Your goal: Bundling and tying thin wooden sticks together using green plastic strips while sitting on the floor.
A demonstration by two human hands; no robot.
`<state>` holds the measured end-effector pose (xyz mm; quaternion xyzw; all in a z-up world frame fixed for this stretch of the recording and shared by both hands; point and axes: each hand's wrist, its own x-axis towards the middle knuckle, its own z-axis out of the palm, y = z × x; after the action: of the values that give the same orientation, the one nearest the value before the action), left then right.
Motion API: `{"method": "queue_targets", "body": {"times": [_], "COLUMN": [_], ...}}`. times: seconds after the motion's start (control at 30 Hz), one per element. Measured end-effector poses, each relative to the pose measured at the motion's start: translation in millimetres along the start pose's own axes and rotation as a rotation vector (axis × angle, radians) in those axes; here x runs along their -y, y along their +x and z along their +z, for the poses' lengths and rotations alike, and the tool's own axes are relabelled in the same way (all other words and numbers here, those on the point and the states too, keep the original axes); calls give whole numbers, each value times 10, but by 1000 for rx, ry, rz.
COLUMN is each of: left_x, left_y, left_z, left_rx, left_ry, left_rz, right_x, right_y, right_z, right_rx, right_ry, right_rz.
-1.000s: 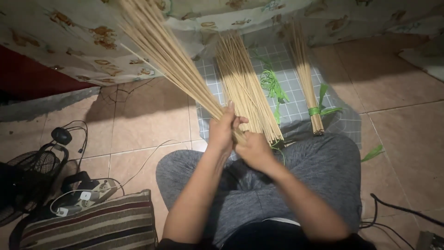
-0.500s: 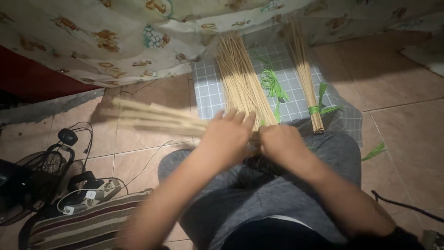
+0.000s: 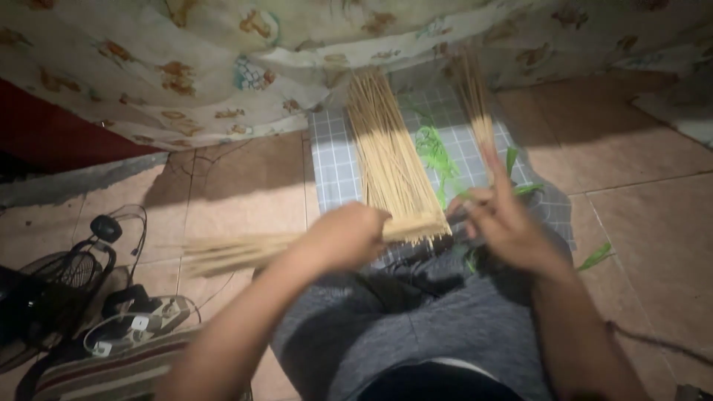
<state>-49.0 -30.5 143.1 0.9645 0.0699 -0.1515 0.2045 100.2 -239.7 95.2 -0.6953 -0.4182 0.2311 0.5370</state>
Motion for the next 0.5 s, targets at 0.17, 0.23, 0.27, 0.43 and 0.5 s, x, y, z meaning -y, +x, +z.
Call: {"method": "queue_targets", "body": {"times": [0.17,0.23,0.27,0.43,0.5], "left_x": [-239,-260,-251,-408,-423], "left_y": [-188,-222,-206,-251,-216], "left_z": [-173,-174,-146,-284,-268], "left_rx": [77,126,130,114,97], "left_ry": [-203,-194,-197,-96,-75], "left_rz": [-16,13,14,52,85], "right_x": [-221,-150,-69,78,271], "right_y": [95,152,154,283,238], "right_z": [133,133,153,47,61], "right_rx": [-50,-12,-13,34,84], "right_ry": [366,388,388,183,167], "right_rz": [67,128,132,17,-28]}}
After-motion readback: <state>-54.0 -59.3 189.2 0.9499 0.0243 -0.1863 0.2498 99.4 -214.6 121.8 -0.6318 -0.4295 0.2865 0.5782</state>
